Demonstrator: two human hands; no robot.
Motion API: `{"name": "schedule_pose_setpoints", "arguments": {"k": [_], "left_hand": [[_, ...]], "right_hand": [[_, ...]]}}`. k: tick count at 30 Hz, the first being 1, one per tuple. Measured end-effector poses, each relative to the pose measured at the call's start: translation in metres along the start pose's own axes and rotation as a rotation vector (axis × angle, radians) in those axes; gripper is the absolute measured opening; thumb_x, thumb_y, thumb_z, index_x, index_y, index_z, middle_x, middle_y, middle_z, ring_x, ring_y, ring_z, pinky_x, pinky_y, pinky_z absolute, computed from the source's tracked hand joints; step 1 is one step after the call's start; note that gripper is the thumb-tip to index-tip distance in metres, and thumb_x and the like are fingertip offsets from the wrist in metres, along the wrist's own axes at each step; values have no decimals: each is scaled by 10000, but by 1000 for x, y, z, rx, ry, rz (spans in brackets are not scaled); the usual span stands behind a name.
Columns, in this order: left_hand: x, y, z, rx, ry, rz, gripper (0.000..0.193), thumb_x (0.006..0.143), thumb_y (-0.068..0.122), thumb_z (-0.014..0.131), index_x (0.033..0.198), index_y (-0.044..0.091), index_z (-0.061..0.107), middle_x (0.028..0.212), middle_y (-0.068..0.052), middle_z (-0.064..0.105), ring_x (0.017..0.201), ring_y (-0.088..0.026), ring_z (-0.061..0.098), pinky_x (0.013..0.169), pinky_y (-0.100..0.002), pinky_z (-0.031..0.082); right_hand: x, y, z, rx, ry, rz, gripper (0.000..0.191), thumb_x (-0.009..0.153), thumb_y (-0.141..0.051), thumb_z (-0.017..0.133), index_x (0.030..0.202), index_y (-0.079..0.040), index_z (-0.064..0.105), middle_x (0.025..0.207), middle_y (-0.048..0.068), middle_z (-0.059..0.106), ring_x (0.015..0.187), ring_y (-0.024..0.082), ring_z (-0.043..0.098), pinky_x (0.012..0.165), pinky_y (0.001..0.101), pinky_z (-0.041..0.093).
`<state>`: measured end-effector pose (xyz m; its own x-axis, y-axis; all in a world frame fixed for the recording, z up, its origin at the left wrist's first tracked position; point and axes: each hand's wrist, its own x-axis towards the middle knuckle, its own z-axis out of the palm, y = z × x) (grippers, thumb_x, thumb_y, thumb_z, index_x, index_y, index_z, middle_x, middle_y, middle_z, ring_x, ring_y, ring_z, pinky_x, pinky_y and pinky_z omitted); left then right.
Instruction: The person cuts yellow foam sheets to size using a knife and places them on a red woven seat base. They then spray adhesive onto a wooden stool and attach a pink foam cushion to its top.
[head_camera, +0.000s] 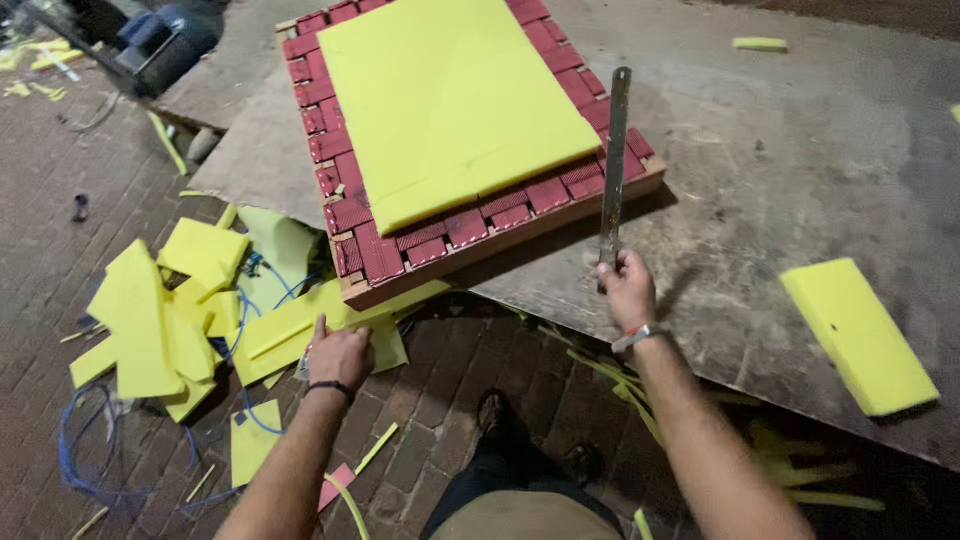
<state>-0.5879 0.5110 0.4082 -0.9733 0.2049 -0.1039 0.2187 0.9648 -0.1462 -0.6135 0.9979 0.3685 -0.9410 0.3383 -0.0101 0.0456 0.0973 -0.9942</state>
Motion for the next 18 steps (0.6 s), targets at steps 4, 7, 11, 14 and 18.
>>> {"name": "schedule_pose_setpoints", "arguments": {"k": [4, 7, 11, 14, 18], "left_hand": [[-15, 21, 5, -271, 6, -44, 202, 832, 243, 662, 1005, 215, 761, 946, -71, 776, 931, -253, 738, 1132, -505, 400], [-2, 53, -1, -440, 202, 135, 458, 763, 214, 736, 1218, 178, 697, 1167, -80, 744, 1133, -242, 676, 1111, -517, 397], [51, 96, -23, -493, 279, 255, 720, 787, 173, 761, 1459, 104, 510, 1505, -123, 540, 1416, -319, 470, 1180, -494, 356], [79, 118, -30, -463, 241, 167, 903, 753, 230, 787, 1536, 67, 369, 1582, -177, 388, 1471, -355, 344, 1206, -509, 269], [87, 124, -27, -403, 263, 87, 943, 782, 281, 775, 1564, 82, 286, 1640, -164, 297, 1507, -336, 278, 1218, -504, 202]], "right_hand": [[84, -16, 19, -164, 19, -76, 140, 908, -94, 749, 974, -52, 633, 841, 68, 682, 744, 131, 626, 666, 303, 531], [143, -38, 24, -473, 73, -216, 175, 861, -132, 789, 983, -53, 691, 996, 124, 732, 979, 260, 684, 870, 390, 545], [186, -63, 35, -773, -9, -203, 208, 828, -219, 790, 997, -99, 774, 1310, 192, 674, 1368, 335, 551, 1122, 462, 443], [197, -73, 45, -863, 1, 80, 320, 824, -316, 767, 1107, -166, 772, 1480, 200, 533, 1450, 362, 392, 1187, 507, 307], [204, -73, 46, -939, -1, 304, 351, 824, -383, 724, 1138, -227, 737, 1615, 156, 272, 1479, 341, 212, 1153, 636, 112]]}}
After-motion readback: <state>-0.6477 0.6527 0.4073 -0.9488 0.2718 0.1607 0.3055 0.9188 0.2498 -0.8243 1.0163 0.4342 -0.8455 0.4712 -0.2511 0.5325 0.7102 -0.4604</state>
